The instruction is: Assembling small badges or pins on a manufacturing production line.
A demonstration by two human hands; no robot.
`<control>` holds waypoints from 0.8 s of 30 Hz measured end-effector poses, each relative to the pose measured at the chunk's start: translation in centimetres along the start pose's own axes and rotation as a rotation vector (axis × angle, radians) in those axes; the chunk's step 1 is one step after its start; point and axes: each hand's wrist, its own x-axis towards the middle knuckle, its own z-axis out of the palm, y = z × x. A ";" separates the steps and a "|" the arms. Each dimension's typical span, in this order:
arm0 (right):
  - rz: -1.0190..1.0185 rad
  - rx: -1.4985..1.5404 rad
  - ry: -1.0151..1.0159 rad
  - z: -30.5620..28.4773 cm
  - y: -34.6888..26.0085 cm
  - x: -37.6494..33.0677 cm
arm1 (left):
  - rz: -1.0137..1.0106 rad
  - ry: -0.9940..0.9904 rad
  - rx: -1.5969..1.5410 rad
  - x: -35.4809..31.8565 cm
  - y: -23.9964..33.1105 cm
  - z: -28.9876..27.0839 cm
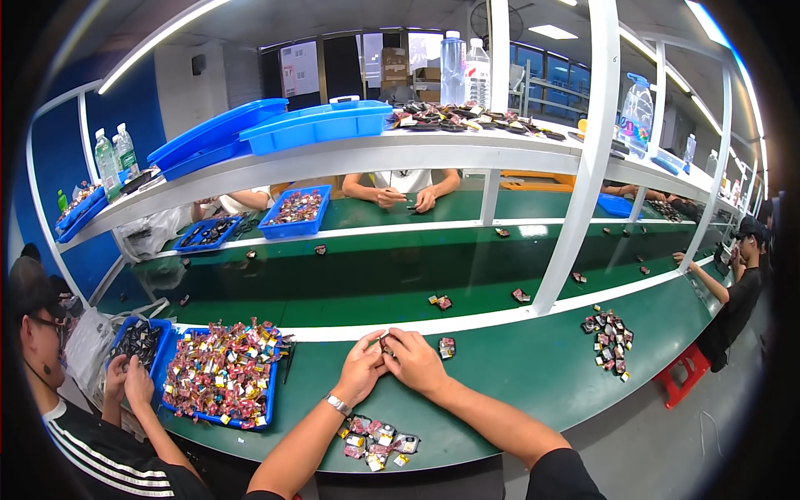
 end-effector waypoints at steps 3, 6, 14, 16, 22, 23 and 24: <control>0.082 -0.012 0.074 0.1 4.6 2.4 | 0.028 0.015 -0.003 -0.4 0.8 -0.5; 0.396 -0.200 -0.024 -2.0 13.6 3.5 | 0.056 0.004 0.058 -0.1 1.1 -0.7; 0.482 -0.514 0.050 -3.1 17.4 1.3 | 0.007 -0.015 0.080 0.1 1.2 -1.3; 0.525 -0.388 -0.056 -2.2 15.3 1.7 | 0.002 -0.019 0.105 0.0 1.3 -1.2; 0.789 -0.223 -0.171 -1.3 15.1 1.5 | -0.004 -0.031 0.130 0.0 1.1 -1.1; 0.782 -0.096 -0.156 -1.6 14.6 1.3 | -0.003 -0.022 0.129 -0.1 1.1 -1.1; 0.782 -0.088 -0.156 -1.8 14.0 1.0 | -0.004 -0.015 0.147 0.0 1.0 -1.1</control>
